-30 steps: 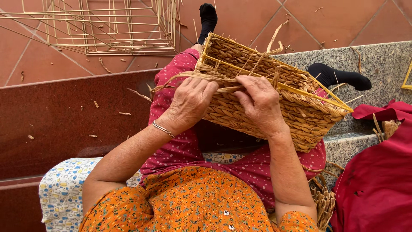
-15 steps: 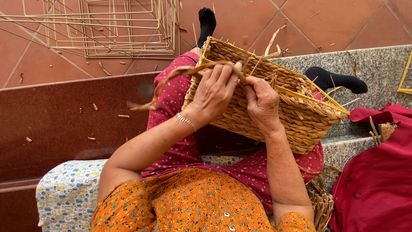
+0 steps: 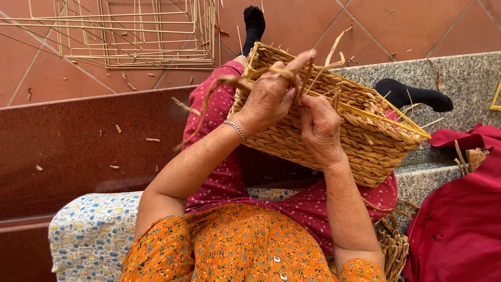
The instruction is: The person weaves a rectangular basket by hand, interlacing dried plant strips through a pre-formed frame. They repeatedly pull and tuck the strips to build up the basket walls, occasionally adjusting the frame and trimming excess material.
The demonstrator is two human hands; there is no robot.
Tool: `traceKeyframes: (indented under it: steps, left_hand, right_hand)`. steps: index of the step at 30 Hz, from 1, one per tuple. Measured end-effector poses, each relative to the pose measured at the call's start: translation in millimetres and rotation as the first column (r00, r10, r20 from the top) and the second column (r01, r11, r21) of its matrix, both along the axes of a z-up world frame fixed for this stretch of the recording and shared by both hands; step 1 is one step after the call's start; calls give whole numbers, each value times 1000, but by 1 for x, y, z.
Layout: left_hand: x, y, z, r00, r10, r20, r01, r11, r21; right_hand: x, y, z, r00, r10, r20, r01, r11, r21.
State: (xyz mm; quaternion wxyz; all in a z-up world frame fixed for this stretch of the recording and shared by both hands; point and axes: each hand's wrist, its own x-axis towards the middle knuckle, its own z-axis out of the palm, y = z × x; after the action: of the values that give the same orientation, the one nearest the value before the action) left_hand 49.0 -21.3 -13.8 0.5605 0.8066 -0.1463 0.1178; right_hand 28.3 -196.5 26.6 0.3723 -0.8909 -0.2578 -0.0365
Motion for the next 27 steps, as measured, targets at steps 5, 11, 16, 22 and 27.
traceKeyframes:
  steps: [5,11,16,22,27]
  left_hand:
    - [-32,11,-5,985,35,-172,-67,980,-186]
    - [-85,16,-3,980,-72,-185,21,964,-266]
    - [-69,29,0,980,-77,183,56,991,119]
    - [-31,70,-21,963,40,266,-217,698,682]
    - [-24,70,-19,906,-100,410,-250,655,713]
  right_hand:
    - [3,6,-1,998,-59,-14,60,996,74]
    - [14,20,-4,978,53,200,-2,969,-248]
    - [20,23,5,989,57,133,-28,977,-210]
    - [15,17,8,985,107,139,-78,977,-197]
    - [13,26,-13,981,-86,176,119,974,-190]
